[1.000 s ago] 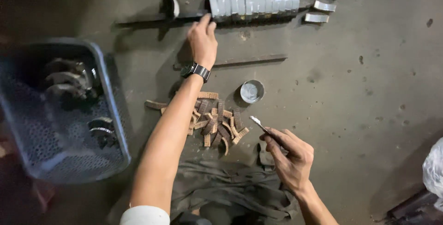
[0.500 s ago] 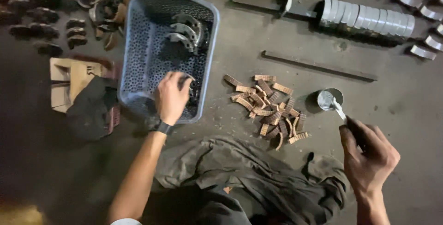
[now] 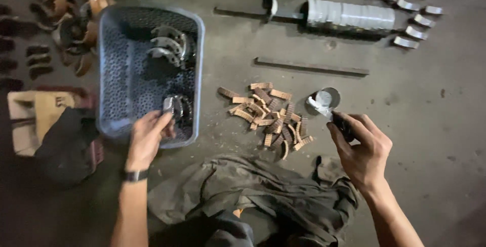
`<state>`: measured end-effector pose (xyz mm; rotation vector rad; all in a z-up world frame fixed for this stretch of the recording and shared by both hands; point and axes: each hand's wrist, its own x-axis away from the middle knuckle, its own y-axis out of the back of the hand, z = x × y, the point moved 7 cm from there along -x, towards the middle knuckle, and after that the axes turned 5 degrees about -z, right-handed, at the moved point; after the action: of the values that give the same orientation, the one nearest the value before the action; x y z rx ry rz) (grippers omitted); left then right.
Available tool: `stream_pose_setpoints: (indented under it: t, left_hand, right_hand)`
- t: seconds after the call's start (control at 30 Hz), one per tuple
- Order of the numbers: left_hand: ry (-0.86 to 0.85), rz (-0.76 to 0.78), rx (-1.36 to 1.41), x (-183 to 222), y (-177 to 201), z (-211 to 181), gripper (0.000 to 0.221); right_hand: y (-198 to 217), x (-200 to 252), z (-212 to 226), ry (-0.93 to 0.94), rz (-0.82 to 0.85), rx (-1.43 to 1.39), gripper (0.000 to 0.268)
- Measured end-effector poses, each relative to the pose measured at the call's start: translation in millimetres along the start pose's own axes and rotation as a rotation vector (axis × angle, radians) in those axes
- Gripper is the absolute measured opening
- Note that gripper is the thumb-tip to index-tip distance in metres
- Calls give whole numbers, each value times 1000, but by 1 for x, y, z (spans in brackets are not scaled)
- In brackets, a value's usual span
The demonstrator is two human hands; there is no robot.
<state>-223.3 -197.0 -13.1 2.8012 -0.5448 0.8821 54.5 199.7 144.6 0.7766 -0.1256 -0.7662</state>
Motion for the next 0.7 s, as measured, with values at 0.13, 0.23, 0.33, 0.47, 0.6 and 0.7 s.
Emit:
stream_pose_setpoints:
  t: [0.13, 0.23, 0.33, 0.47, 0.6, 0.7]
  left_hand:
    - [-17, 206, 410, 47, -75, -13, 11]
    - [-195, 396, 277, 74, -163, -32, 20]
    - [-411, 611, 243, 100, -238, -47, 21]
    - [-333, 627, 8, 124, -287, -78, 25]
    - [-358, 642, -117, 137, -297, -89, 26]
    - [-444, 623, -238, 142, -296, -90, 25]
  right_hand:
    - [19, -4, 8, 13, -57, 2, 22]
    - [37, -9, 23, 111, -65, 60, 25]
    - [56, -7, 32, 155, -64, 71, 24]
    - [63, -2, 15, -149, 170, -99, 15]
    - [50, 11, -7, -400, 377, -266, 23]
    - [37, 16, -7, -565, 479, -329, 23]
